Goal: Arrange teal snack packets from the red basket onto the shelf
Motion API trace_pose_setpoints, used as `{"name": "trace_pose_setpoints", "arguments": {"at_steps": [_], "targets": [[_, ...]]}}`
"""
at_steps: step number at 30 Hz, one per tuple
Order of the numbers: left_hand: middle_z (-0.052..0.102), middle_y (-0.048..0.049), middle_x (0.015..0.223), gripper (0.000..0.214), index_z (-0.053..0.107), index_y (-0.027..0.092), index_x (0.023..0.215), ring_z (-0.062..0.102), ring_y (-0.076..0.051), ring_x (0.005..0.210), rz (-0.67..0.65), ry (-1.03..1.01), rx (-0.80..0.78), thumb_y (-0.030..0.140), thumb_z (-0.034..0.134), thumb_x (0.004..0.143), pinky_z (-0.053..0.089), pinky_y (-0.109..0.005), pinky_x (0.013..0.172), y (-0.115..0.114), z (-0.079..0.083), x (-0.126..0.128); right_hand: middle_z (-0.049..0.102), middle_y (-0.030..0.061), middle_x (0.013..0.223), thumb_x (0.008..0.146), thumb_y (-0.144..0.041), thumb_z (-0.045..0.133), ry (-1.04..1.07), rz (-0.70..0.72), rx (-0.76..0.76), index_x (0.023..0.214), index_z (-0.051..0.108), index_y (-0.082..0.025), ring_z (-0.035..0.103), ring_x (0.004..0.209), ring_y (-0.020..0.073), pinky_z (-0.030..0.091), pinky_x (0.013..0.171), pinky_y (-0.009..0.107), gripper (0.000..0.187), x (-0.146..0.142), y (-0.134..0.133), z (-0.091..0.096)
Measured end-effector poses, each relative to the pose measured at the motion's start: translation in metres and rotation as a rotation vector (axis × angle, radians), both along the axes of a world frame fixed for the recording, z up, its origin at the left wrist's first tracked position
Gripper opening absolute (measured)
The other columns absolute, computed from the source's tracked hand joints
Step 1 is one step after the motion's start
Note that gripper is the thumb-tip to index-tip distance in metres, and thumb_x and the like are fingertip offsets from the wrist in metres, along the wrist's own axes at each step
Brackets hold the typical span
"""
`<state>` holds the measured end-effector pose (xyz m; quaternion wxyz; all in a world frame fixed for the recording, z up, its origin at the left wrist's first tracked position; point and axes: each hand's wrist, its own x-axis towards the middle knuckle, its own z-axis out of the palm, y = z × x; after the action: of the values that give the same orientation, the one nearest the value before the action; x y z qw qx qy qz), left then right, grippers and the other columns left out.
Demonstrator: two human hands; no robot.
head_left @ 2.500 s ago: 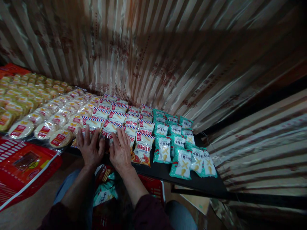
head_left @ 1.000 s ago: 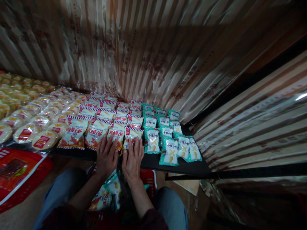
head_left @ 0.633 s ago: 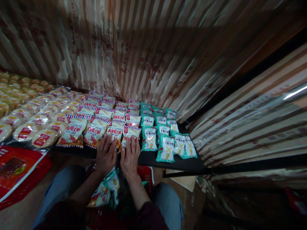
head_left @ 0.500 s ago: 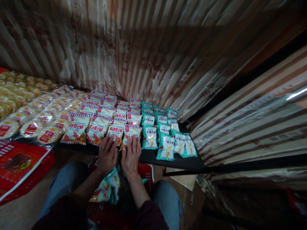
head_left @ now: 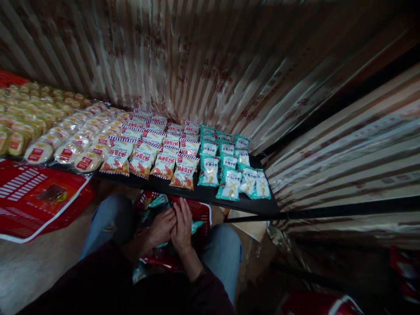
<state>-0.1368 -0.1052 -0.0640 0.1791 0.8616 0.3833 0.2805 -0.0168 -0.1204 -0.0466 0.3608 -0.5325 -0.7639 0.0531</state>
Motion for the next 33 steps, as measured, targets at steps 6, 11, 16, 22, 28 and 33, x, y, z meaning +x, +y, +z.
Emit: {"name": "trace_pose_setpoints", "arguments": {"at_steps": [6, 11, 16, 22, 28, 33], "targets": [[0.046, -0.0147, 0.141, 0.049, 0.056, 0.012, 0.124, 0.029, -0.026, 0.139, 0.145, 0.198, -0.252, 0.008, 0.045, 0.077, 0.035, -0.046, 0.109, -0.001, -0.018, 0.003, 0.049, 0.0147, 0.138, 0.077, -0.006, 0.039, 0.016, -0.068, -0.228, 0.132, 0.051, -0.013, 0.039, 0.132, 0.0212, 0.039, 0.105, 0.045, 0.057, 0.003, -0.004, -0.048], [0.045, -0.0148, 0.141, 0.043, 0.06, 0.01, 0.119, 0.027, -0.029, 0.139, 0.444, 0.309, -0.402, 0.012, 0.047, 0.078, 0.027, -0.045, 0.113, 0.013, -0.016, -0.007, 0.055, 0.0159, 0.132, 0.076, -0.007, 0.042, 0.13, -0.192, -0.544, 0.127, 0.055, -0.01, 0.049, 0.125, 0.0227, 0.038, 0.106, 0.044, 0.052, 0.004, 0.001, -0.062], [0.05, -0.0159, 0.135, 0.047, 0.054, 0.006, 0.124, 0.04, -0.028, 0.131, 0.543, 0.39, -0.594, 0.015, 0.049, 0.077, 0.031, -0.037, 0.109, 0.016, -0.021, -0.009, 0.07, 0.0146, 0.107, 0.073, -0.008, 0.046, 0.156, -0.186, -0.842, 0.118, 0.062, -0.01, 0.066, 0.099, 0.023, 0.049, 0.09, 0.036, 0.048, 0.006, -0.007, -0.074], [0.051, -0.0167, 0.134, 0.044, 0.057, 0.009, 0.121, 0.043, -0.028, 0.127, 0.533, 0.372, -0.639, 0.014, 0.048, 0.078, 0.032, -0.038, 0.108, 0.014, -0.016, -0.006, 0.07, 0.0102, 0.107, 0.071, -0.011, 0.049, 0.226, -0.177, -0.932, 0.112, 0.064, -0.016, 0.066, 0.099, 0.0211, 0.048, 0.09, 0.033, 0.044, 0.001, -0.011, -0.075], [0.059, -0.0125, 0.124, 0.038, 0.059, 0.014, 0.117, 0.054, -0.022, 0.116, 0.528, 0.327, -0.684, 0.016, 0.048, 0.081, 0.037, -0.032, 0.101, 0.018, -0.009, -0.011, 0.071, 0.0055, 0.093, 0.069, -0.015, 0.049, 0.348, -0.209, -0.984, 0.103, 0.064, -0.017, 0.066, 0.086, 0.0192, 0.049, 0.08, 0.03, 0.037, 0.002, -0.009, -0.069], [0.069, -0.0086, 0.109, 0.037, 0.059, 0.017, 0.118, 0.064, -0.02, 0.101, 0.488, 0.277, -0.805, 0.016, 0.051, 0.081, 0.044, -0.028, 0.09, 0.021, -0.008, -0.015, 0.069, 0.0023, 0.082, 0.074, -0.027, 0.05, 0.457, -0.253, -1.023, 0.081, 0.064, -0.02, 0.063, 0.079, 0.0185, 0.049, 0.075, 0.03, 0.017, 0.003, -0.008, -0.064]]}}
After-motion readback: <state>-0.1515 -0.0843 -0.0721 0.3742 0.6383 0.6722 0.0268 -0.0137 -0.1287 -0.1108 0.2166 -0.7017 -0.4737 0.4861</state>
